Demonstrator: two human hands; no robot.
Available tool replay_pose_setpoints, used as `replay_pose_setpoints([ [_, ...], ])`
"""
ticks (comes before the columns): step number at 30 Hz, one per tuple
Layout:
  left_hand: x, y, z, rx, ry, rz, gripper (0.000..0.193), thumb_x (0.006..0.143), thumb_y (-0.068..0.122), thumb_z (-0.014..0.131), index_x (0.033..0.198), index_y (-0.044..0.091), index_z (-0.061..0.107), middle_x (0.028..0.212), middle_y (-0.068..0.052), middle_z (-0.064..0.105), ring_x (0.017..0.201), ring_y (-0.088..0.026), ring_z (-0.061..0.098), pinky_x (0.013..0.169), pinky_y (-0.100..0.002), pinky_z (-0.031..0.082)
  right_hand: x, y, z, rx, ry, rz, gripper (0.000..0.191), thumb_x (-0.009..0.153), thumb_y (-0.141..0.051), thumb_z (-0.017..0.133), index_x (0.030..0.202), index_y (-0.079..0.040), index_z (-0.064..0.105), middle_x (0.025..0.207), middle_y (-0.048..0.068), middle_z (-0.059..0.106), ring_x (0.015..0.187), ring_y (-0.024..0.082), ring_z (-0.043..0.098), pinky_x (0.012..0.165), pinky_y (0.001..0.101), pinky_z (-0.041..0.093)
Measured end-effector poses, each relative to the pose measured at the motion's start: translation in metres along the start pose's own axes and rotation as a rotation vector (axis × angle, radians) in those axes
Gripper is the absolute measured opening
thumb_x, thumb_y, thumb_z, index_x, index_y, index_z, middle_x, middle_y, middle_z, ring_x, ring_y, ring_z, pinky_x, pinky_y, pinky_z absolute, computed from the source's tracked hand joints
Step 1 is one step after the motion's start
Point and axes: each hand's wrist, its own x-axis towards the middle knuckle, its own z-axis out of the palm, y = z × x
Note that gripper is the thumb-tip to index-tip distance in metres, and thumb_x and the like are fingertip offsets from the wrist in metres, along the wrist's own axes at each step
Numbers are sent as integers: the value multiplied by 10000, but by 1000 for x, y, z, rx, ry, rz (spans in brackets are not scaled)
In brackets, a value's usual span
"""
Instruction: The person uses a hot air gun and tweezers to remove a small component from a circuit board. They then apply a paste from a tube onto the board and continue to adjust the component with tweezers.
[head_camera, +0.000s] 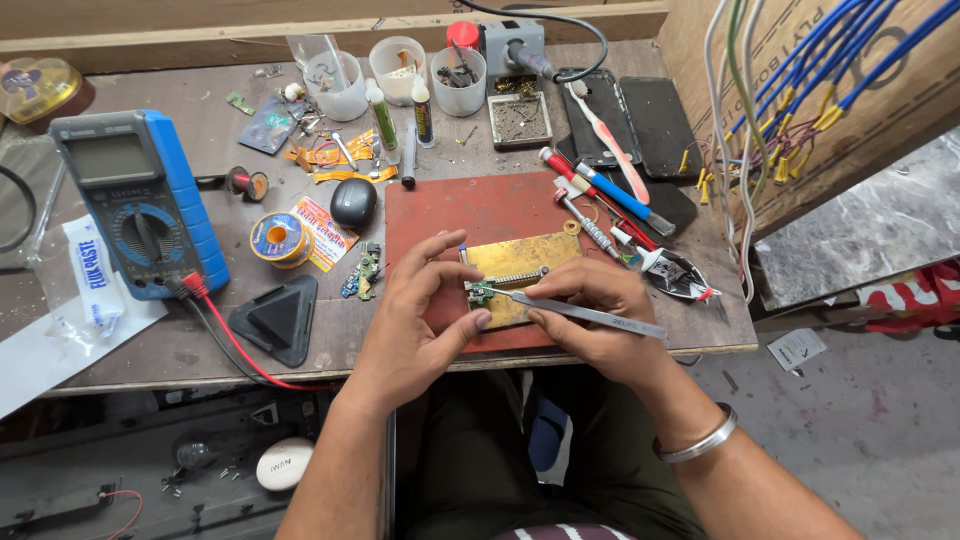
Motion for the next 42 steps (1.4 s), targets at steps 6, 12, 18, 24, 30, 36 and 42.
replay_pose_setpoints([
  [6, -7, 5, 5, -58, 51, -29, 181, 874, 118, 767, 1044, 89, 711, 1467, -100, 576, 1379, -288, 547, 1098, -400, 466, -7, -6, -1, 59, -27, 21, 215, 849, -30, 802, 1059, -38, 758, 984, 55, 723, 837, 93, 671, 698, 228, 536],
  [12, -9, 8, 5, 33, 58, 39, 264, 816, 119, 811, 1057, 77, 712, 1433, -111, 584, 1355, -304, 538, 1108, -411, 439, -8, -6, -1, 26, -54, -41, 234, 847, -62, 823, 1069, -28, 759, 987, 76, 754, 860, 122, 695, 731, 247, 553],
  [18, -7, 10, 4, -54, 79, -9, 446, 771, 91, 823, 1172, 49, 633, 1381, -113, 592, 1164, -248, 676, 1017, -368, 524, -9, -3, 0, -10, -7, -44, 224, 850, -88, 835, 1051, -23, 761, 973, 80, 763, 865, 122, 710, 758, 250, 561],
  [24, -14, 14, 6, -156, 167, -41, 333, 841, 80, 776, 1143, 65, 637, 1309, -95, 618, 1097, -211, 716, 893, -329, 628, -15, 3, 3, 90, 95, 57, 182, 877, -86, 818, 1013, -22, 716, 912, 42, 746, 806, 81, 687, 720, 221, 549],
  [30, -17, 15, 6, 65, 265, 185, 275, 824, 35, 787, 1069, 53, 663, 1144, -107, 696, 1096, -296, 670, 935, -380, 536, -20, 5, 7, 142, 291, 66, 175, 941, -93, 769, 1062, -14, 671, 937, 33, 705, 851, 68, 665, 759, 214, 538],
  [36, -23, 13, 8, -83, 369, -46, 210, 850, 53, 777, 1041, 64, 690, 1004, -76, 697, 885, -190, 655, 644, -322, 531, -21, 0, 11, 128, 365, 49, 167, 949, -73, 747, 1072, -12, 652, 966, 37, 708, 891, 73, 679, 809, 225, 560],
  [42, 29, -1, -28, 178, 641, 94, 209, 892, 109, 785, 1069, 63, 683, 899, -47, 704, 793, -176, 646, 725, -333, 503, -20, -3, 13, 159, 382, 82, 178, 935, -56, 749, 1076, -8, 652, 964, 43, 715, 870, 78, 662, 786, 223, 542],
])
